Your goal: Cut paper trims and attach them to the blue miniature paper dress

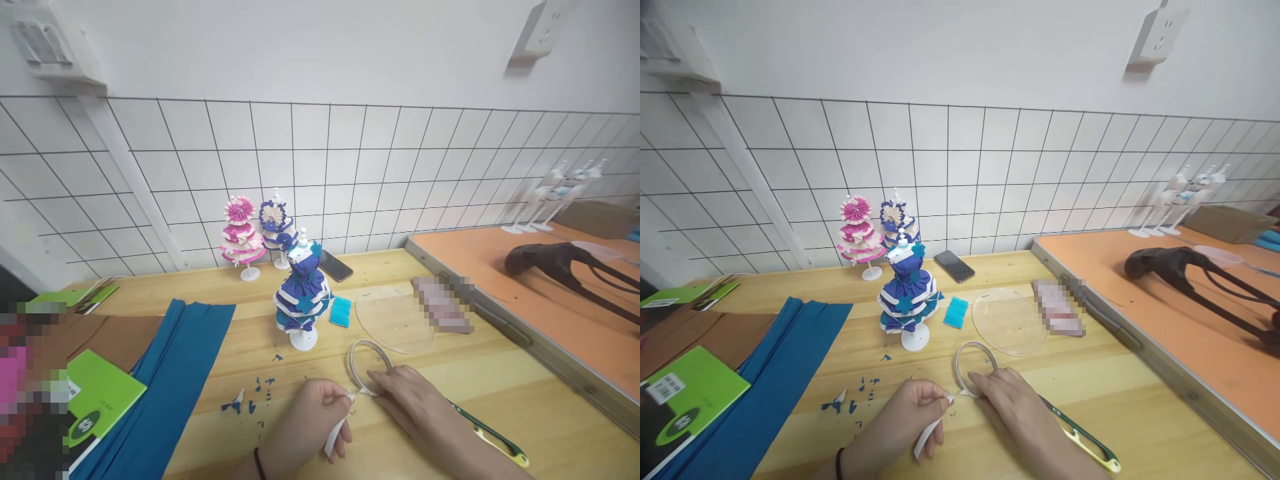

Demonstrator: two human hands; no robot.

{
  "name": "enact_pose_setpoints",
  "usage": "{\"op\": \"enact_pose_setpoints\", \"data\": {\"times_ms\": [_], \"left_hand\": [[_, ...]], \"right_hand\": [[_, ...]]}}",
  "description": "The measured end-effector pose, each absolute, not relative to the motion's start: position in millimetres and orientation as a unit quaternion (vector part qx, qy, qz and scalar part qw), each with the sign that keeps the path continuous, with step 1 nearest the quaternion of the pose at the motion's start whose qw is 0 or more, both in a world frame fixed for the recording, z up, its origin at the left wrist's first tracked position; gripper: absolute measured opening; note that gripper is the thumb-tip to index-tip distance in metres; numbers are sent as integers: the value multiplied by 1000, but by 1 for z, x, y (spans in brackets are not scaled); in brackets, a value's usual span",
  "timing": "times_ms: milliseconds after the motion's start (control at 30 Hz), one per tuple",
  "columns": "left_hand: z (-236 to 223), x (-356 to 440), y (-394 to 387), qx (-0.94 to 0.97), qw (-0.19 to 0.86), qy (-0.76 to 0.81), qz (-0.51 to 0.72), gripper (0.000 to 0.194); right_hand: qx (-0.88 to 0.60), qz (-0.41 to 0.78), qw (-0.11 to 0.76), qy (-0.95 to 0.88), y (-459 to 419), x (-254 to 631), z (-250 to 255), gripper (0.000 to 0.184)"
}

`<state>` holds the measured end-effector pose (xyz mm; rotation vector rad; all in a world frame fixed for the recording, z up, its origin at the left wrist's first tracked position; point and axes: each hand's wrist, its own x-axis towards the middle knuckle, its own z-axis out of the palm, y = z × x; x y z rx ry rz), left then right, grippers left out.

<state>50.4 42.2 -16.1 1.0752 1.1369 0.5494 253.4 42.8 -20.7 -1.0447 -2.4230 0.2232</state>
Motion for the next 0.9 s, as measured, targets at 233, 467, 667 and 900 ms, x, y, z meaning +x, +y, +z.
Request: {"op": "enact_pose_setpoints", "data": {"times_ms": [233, 467, 667, 900], "left_hand": [[-14, 40, 38, 589, 519, 571, 238, 28], [10, 35, 40, 679, 292, 629, 241, 40], [4, 20, 59, 537, 453, 634, 323, 41], [25, -2, 69, 383, 608, 508, 475, 37]], "right_hand": [[-371, 70, 268, -887, 41, 253, -11, 18], [-395, 37, 288, -872, 42, 256, -16, 17], [-395, 17, 277, -876, 41, 259, -18, 31], [-384, 38, 266, -883, 41, 257, -19, 22]]}}
